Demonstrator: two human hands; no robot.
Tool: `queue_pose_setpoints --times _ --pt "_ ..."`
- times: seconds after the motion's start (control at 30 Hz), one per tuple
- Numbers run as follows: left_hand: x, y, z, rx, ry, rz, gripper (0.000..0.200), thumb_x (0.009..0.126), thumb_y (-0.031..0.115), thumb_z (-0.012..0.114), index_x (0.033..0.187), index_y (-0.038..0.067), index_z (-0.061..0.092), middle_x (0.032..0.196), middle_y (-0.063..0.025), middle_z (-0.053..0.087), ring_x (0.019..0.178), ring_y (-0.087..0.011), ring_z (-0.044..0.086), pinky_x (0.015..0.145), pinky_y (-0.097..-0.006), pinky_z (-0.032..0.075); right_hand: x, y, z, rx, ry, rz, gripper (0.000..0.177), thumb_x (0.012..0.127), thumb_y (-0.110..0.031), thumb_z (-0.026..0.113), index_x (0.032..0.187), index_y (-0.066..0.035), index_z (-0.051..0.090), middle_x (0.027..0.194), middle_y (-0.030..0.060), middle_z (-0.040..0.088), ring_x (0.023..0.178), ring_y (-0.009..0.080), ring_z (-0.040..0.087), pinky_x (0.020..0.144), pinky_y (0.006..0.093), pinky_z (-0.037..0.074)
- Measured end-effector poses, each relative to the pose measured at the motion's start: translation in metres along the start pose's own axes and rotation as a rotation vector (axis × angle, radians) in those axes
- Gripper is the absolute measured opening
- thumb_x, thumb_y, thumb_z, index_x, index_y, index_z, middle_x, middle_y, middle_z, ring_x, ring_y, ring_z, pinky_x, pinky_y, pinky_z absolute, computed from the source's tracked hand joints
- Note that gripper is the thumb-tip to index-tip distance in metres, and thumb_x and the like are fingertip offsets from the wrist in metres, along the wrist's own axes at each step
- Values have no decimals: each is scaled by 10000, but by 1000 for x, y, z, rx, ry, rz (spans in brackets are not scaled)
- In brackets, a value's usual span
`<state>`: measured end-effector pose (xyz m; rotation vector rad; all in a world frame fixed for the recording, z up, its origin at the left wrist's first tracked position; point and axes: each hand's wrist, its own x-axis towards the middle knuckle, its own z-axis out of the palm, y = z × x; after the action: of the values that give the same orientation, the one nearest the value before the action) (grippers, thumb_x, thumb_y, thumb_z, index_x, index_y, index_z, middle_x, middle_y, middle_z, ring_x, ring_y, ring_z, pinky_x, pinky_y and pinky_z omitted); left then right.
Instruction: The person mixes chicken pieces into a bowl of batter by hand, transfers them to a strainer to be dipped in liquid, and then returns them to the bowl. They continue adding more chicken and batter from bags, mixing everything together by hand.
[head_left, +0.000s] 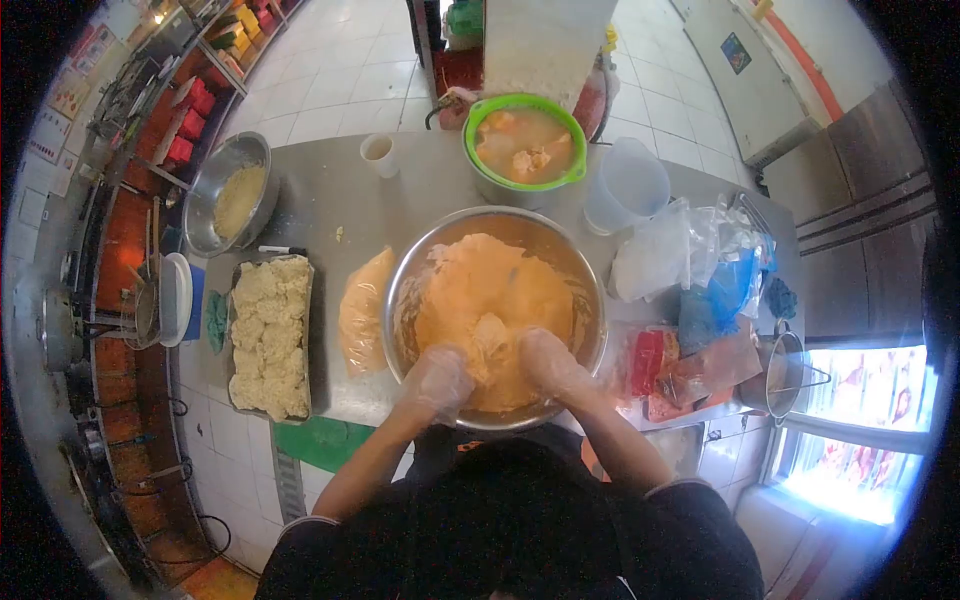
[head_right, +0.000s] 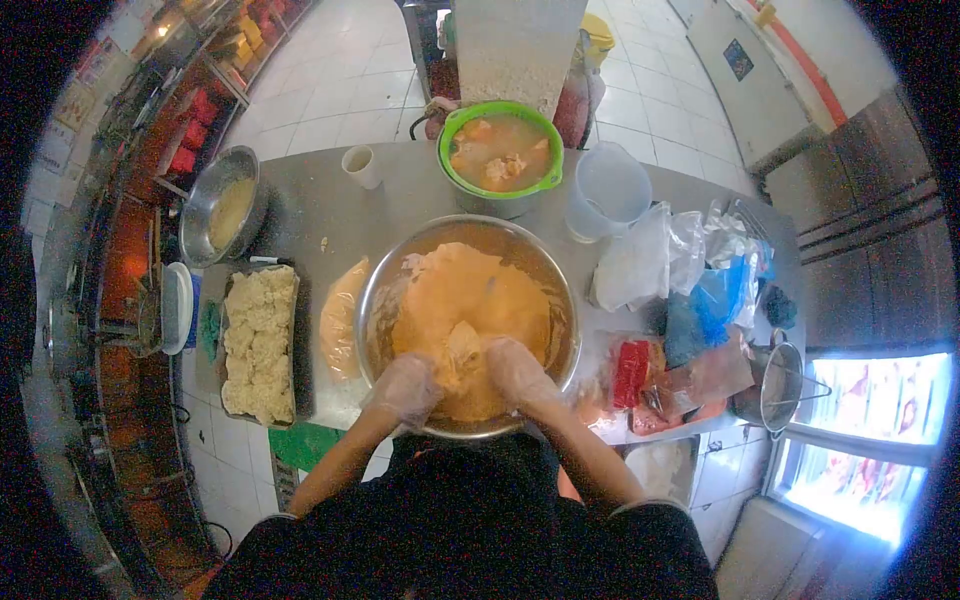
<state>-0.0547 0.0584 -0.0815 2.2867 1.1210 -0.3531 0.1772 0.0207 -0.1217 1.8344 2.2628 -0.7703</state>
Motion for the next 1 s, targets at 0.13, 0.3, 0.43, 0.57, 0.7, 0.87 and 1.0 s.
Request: queue_pose_setpoints --times 0.13,0.3,0.43,0.57,0.7,0.87,1.0 --pt "-11 7 -17 -105 -71 34 457 977 460 609 980 24 747 870 -231 719 848 -418 726 800 -492 595 -14 -12 -30 221 -131 -139 192 919 -172 649 1025 -43 741 926 242 738 891 386 743 754 464 590" --pt "12 3 -9 26 196 158 247 901 242 602 870 55 759 954 -213 748 920 -352 745 851 -446 593 -31 -21 -85 237 217 71 157 910 -189 666 926 -74 771 900 210 753 859 373 755 733 448 603" --pt "77 -1 31 -57 241 169 317 952 316 582 1005 46 739 1051 -205 736 1003 -370 719 905 -470 577 34 47 6 88 292 154 201 866 -200 701 909 -11 757 923 251 742 898 412 740 798 490 588" --pt "65 16 -8 64 -68 185 369 974 362 575 1090 45 723 1089 -204 728 1050 -385 699 944 -477 564 30 56 3 -92 -62 -273 259 903 -250 648 927 -13 748 931 250 740 857 408 747 781 500 589" --pt "25 29 -37 98 -200 195 329 936 321 611 1121 76 731 1117 -227 724 1039 -392 701 932 -474 562 -2 11 1 -18 -80 -100 244 902 -232 612 917 -21 732 922 244 739 793 398 742 735 513 584" --pt "3 21 -33 -168 246 144 343 929 251 646 1204 63 725 1207 -227 709 1063 -379 693 918 -486 558 -29 -7 -14 128 285 13 227 941 -211 610 969 -27 740 924 223 748 896 383 742 787 479 584" --pt "-15 18 -71 -501 591 240 373 960 231 652 1282 45 685 1240 -179 705 1069 -359 692 892 -435 576 -60 -57 -144 552 367 130 281 951 -247 648 1071 -16 751 963 227 750 951 401 731 832 458 568"
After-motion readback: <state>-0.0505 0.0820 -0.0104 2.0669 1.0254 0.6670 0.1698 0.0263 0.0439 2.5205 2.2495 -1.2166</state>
